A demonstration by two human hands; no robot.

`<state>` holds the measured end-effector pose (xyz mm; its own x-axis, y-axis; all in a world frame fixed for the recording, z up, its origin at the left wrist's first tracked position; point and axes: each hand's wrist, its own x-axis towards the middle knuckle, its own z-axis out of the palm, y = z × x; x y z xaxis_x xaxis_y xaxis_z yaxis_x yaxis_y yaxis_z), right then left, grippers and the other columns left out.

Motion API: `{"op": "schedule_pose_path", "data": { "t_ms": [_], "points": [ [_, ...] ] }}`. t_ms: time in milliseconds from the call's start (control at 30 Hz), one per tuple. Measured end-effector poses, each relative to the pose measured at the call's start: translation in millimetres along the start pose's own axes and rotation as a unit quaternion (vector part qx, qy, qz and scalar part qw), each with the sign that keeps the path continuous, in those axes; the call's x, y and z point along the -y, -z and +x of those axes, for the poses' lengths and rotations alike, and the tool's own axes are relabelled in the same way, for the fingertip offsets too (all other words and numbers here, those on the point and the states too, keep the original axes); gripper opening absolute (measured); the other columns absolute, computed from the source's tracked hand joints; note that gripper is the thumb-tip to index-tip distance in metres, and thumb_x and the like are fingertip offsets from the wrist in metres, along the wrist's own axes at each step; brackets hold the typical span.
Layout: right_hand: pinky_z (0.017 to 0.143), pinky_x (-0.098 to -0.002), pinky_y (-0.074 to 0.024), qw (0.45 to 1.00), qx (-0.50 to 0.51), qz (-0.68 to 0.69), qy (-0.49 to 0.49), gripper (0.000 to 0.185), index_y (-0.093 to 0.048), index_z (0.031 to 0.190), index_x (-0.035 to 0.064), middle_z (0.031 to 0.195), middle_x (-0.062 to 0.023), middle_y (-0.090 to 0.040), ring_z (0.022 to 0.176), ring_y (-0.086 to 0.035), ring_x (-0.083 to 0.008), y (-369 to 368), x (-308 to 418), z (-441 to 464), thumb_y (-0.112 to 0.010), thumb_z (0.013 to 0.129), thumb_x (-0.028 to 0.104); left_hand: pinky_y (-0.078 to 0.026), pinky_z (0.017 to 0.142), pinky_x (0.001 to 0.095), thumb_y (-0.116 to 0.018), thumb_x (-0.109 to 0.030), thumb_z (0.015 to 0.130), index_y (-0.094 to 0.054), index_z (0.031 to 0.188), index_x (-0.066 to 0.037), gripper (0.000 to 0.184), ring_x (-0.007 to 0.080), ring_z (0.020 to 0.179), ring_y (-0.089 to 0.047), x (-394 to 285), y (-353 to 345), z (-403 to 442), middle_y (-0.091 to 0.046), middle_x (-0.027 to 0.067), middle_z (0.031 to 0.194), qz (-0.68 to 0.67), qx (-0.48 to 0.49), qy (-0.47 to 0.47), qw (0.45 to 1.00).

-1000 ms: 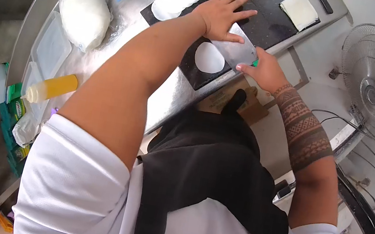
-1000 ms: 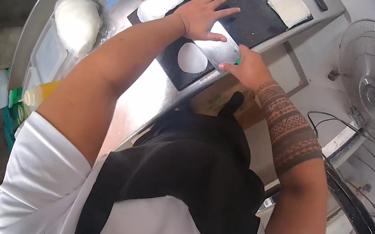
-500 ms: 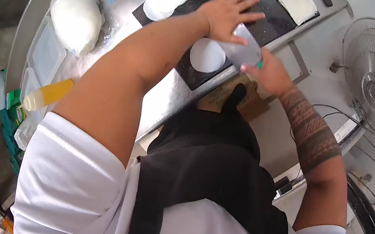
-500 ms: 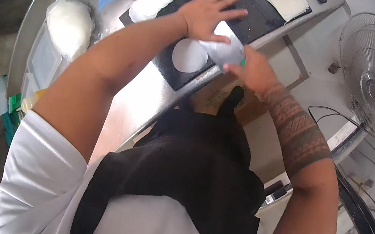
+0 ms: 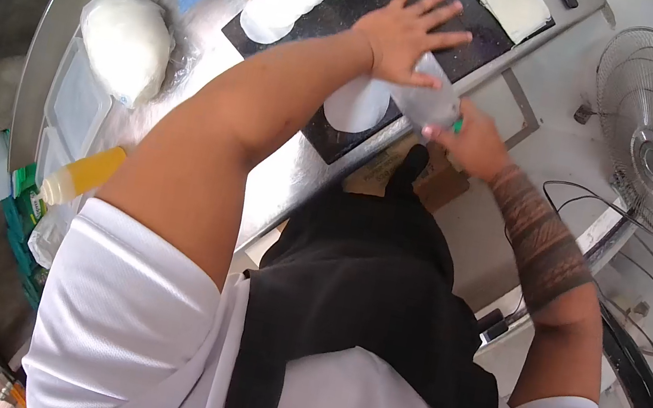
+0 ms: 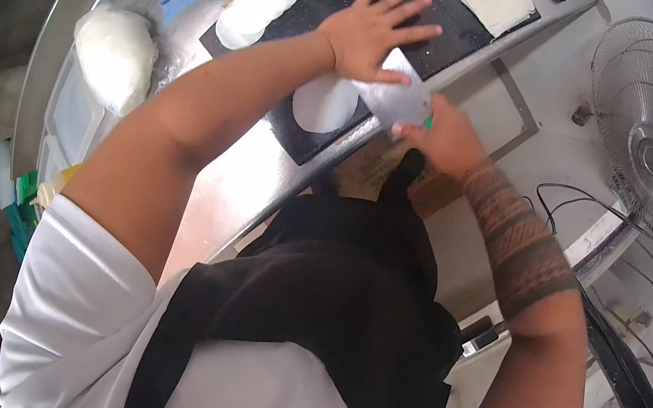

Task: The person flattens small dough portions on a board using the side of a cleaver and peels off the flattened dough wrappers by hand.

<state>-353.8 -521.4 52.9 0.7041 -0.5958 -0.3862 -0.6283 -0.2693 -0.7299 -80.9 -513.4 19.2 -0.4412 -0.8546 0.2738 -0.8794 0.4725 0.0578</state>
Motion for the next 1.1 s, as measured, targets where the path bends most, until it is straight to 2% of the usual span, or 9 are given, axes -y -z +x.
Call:
{"op": "schedule_pose_path", "data": {
  "t_ms": [200,333,533,667,800,900,933,1000,1100],
  "points": [
    [0.095,-0.0433,-0.0567,0.995,-0.005,0.094,0.014,0.054,-0.068,0.128,-0.0020,0.115,-0.0222,-0.077,0.105,-0.074,-0.0341,-5.0,43.4,-2.7,-0.087,0.091,0.032,-0.015,0.128,0.0732,-0.061,-0.073,0.093,-0.034,0.170,-0.031,0.092,0.0439,0.164,-0.022,23.4,37.8,-12.7,-0.023,0.0180,0.179,-0.025,-0.038,-0.017,0.999],
    [0.097,-0.0455,-0.0558,0.998,0.038,0.056,-0.014,0.062,-0.065,0.133,-0.0028,0.114,-0.0231,-0.076,0.107,-0.074,-0.0366,-63.1,18.7,-33.7,-0.087,0.090,0.035,-0.015,0.128,0.0731,-0.062,-0.071,0.093,-0.040,0.168,-0.027,0.090,0.0450,0.163,-0.025,-18.4,21.2,-67.6,-0.025,0.0194,0.178,-0.060,0.102,0.014,0.993],
    [0.093,-0.0489,-0.0554,0.998,-0.006,0.062,0.019,0.062,-0.065,0.124,-0.0027,0.108,-0.0265,-0.074,0.105,-0.073,-0.0430,-10.3,-3.0,-2.4,-0.087,0.089,0.043,-0.018,0.127,0.0737,-0.061,-0.072,0.093,-0.042,0.167,-0.030,0.087,0.0453,0.162,-0.028,-3.1,4.1,-11.1,-0.030,0.0188,0.176,-0.038,0.008,0.012,0.999],
    [0.091,-0.0459,-0.0554,0.992,0.050,-0.116,0.028,0.053,-0.065,0.123,-0.0023,0.107,-0.0224,-0.075,0.103,-0.073,-0.0360,42.5,23.4,45.4,-0.083,0.095,0.039,-0.021,0.128,0.0709,-0.064,-0.055,0.100,-0.043,0.165,-0.031,0.073,0.0421,0.161,-0.032,26.9,-1.9,-8.7,-0.034,0.0183,0.174,-0.029,-0.105,0.105,0.988],
    [0.086,-0.0521,-0.0545,0.990,0.044,-0.128,0.028,0.051,-0.062,0.113,-0.0036,0.107,-0.0303,-0.072,0.103,-0.071,-0.0459,39.3,25.2,44.3,-0.078,0.098,0.042,-0.048,0.111,0.0567,-0.061,-0.044,0.105,-0.070,0.137,-0.015,0.044,0.0390,0.133,-0.063,25.2,45.1,-11.2,-0.067,0.0193,0.144,-0.073,-0.094,0.364,0.924],
    [0.090,-0.0517,-0.0541,0.995,0.063,-0.051,0.054,0.054,-0.063,0.118,-0.0033,0.107,-0.0298,-0.072,0.105,-0.070,-0.0467,27.0,-12.8,0.3,-0.079,0.097,0.044,-0.058,0.089,0.0502,-0.061,-0.050,0.106,-0.077,0.121,-0.008,0.047,0.0318,0.102,-0.075,21.6,47.9,-33.0,-0.077,0.0161,0.108,-0.257,0.130,0.403,0.869],
    [0.092,-0.0514,-0.0540,0.994,0.080,-0.038,0.067,0.056,-0.063,0.120,-0.0032,0.107,-0.0294,-0.072,0.106,-0.070,-0.0465,26.4,-18.5,-19.1,-0.079,0.096,0.044,-0.061,0.075,0.0471,-0.060,-0.057,0.106,-0.077,0.116,-0.006,0.055,0.0255,0.077,-0.075,13.7,56.4,-37.3,-0.074,0.0130,0.084,-0.320,0.279,0.367,0.828],
    [0.093,-0.0505,-0.0543,0.984,0.128,-0.120,0.008,0.056,-0.064,0.123,-0.0030,0.108,-0.0284,-0.073,0.107,-0.071,-0.0454,29.3,-14.0,-53.9,-0.080,0.096,0.043,-0.060,0.069,0.0421,-0.059,-0.069,0.103,-0.075,0.099,-0.004,0.067,0.0241,0.059,-0.070,-19.6,81.7,-40.6,-0.070,0.0077,0.071,-0.387,0.393,0.444,0.706],
    [0.092,-0.0501,-0.0549,0.977,0.156,-0.147,-0.016,0.055,-0.065,0.124,-0.0032,0.109,-0.0280,-0.073,0.106,-0.072,-0.0445,42.5,-0.3,-75.7,-0.079,0.096,0.042,-0.058,0.069,0.0390,-0.068,-0.045,0.101,-0.075,0.097,-0.004,0.042,0.0235,0.072,-0.072,-41.0,73.9,-68.5,-0.069,0.0092,0.078,-0.262,0.268,0.425,0.824]
  ]
}}
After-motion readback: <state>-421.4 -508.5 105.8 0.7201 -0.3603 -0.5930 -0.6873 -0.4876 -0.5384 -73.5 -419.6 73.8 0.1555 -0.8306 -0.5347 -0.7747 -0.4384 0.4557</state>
